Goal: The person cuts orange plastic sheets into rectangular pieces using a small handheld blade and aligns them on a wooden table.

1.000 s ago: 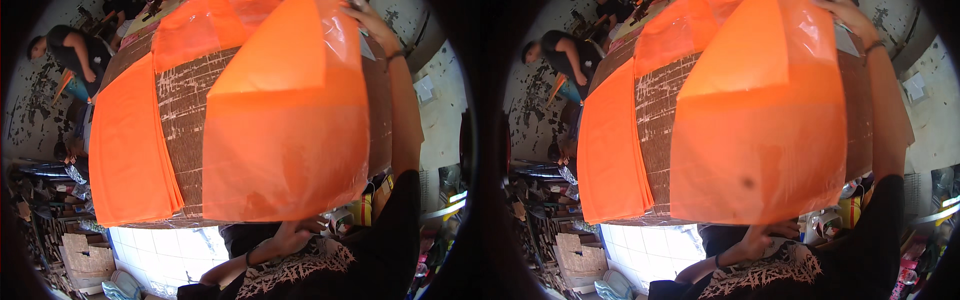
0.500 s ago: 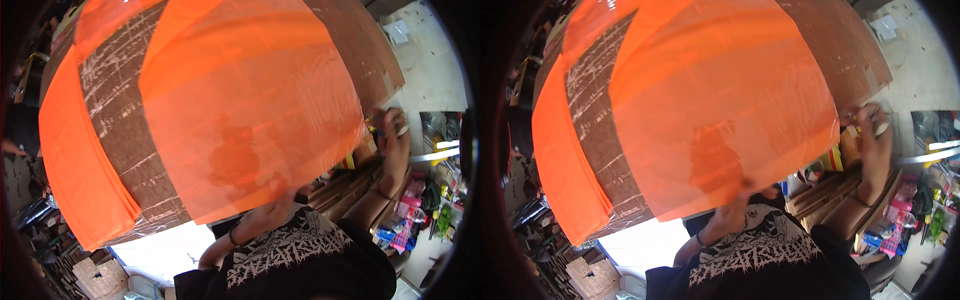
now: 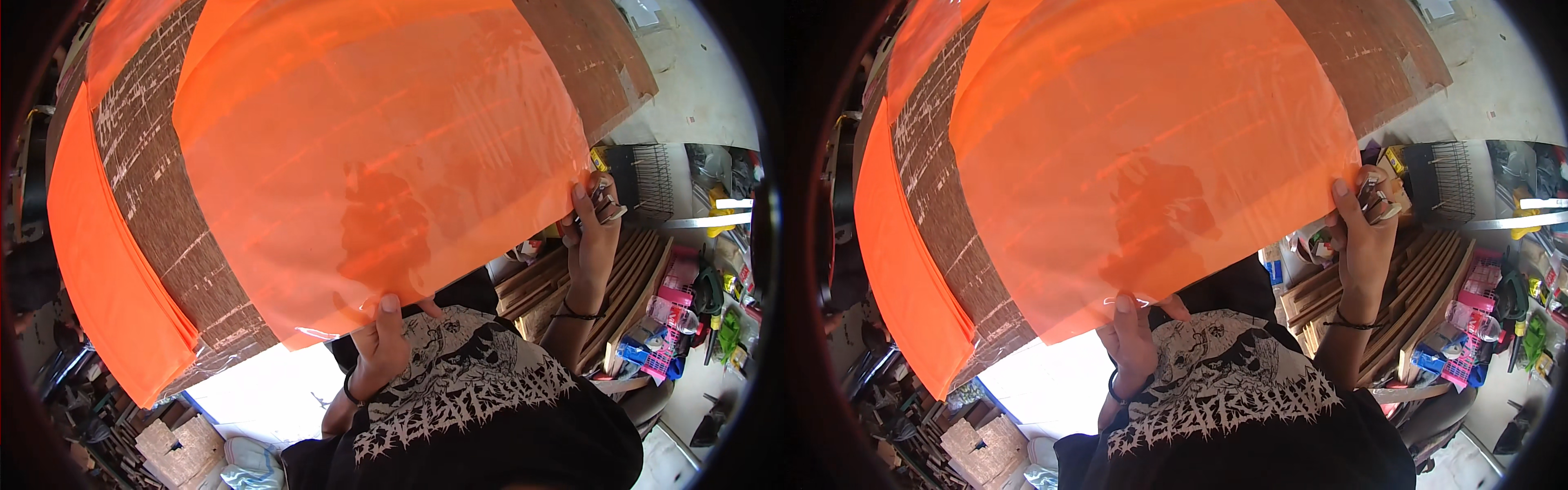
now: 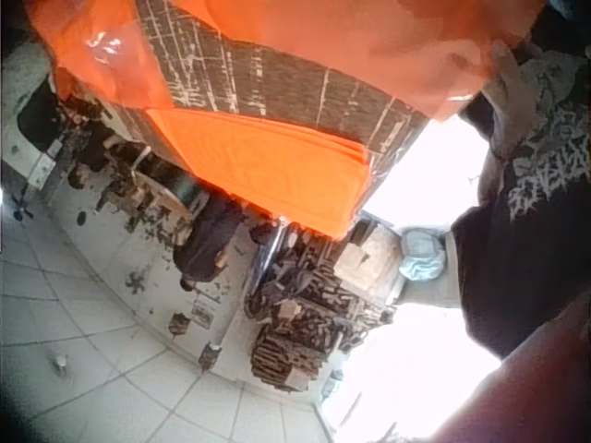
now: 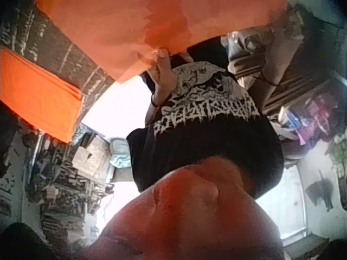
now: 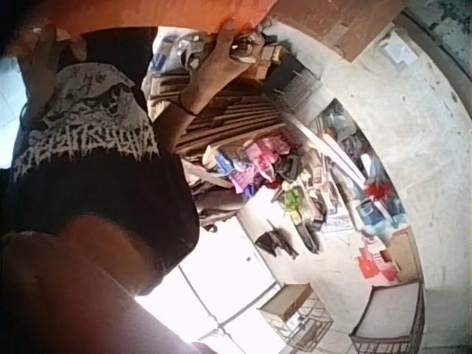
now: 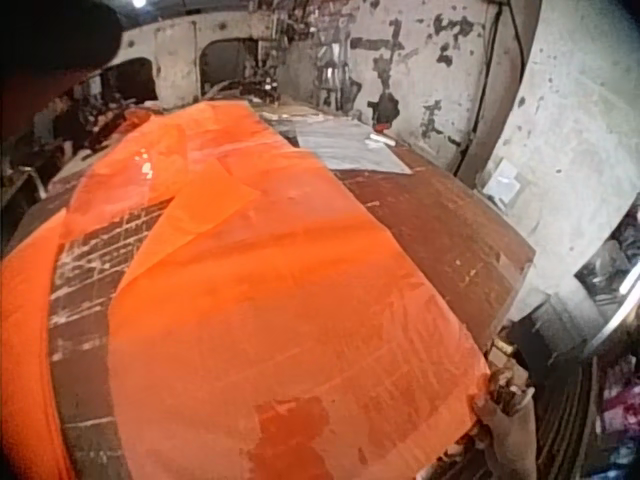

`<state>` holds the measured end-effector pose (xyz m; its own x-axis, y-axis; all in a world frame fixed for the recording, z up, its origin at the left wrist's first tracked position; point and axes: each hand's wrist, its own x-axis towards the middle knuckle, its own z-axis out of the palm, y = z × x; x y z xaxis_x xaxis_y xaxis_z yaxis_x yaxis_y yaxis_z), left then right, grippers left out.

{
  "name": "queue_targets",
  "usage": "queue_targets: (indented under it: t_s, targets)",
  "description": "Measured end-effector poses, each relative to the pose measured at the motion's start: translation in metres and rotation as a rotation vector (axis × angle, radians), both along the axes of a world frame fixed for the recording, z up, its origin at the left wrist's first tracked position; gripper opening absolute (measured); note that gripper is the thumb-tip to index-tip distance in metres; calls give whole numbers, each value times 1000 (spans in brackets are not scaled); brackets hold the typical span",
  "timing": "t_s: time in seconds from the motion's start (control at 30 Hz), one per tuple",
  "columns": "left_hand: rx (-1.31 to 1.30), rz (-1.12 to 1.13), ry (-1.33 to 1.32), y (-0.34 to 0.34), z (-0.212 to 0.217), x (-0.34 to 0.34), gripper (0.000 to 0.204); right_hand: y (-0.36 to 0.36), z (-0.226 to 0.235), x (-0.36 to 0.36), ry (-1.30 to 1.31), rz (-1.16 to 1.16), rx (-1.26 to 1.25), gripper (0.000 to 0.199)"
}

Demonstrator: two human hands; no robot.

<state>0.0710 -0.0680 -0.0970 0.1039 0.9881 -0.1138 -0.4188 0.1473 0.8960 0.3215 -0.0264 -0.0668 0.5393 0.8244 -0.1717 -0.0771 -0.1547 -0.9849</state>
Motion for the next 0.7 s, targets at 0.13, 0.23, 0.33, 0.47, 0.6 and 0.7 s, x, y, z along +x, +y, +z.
queue_targets:
  t_s: [0.13, 0.23, 0.33, 0.47, 0.6, 0.7]
  targets:
    - [-8, 26, -10, -3, -2, 0, 35, -1, 1, -3, -78, -43, -31, 17]
    - [-12, 14, 18, -1, -3, 1, 35, -6, -5, 2, -92, -45, -20, 17]
    - [-8, 24, 39, -2, -2, 1, 34, -15, -7, 4, -18, -59, -23, 29]
    - [98, 0, -48, 4, -8, 7, 32, -45, -23, -8, 226, -44, -79, 42]
    - [73, -62, -72, 8, -13, 10, 29, -78, -20, -49, 759, 294, -224, 52]
    - [-48, -72, -32, 0, -11, 8, 26, -75, -9, -80, 724, 501, -265, 64]
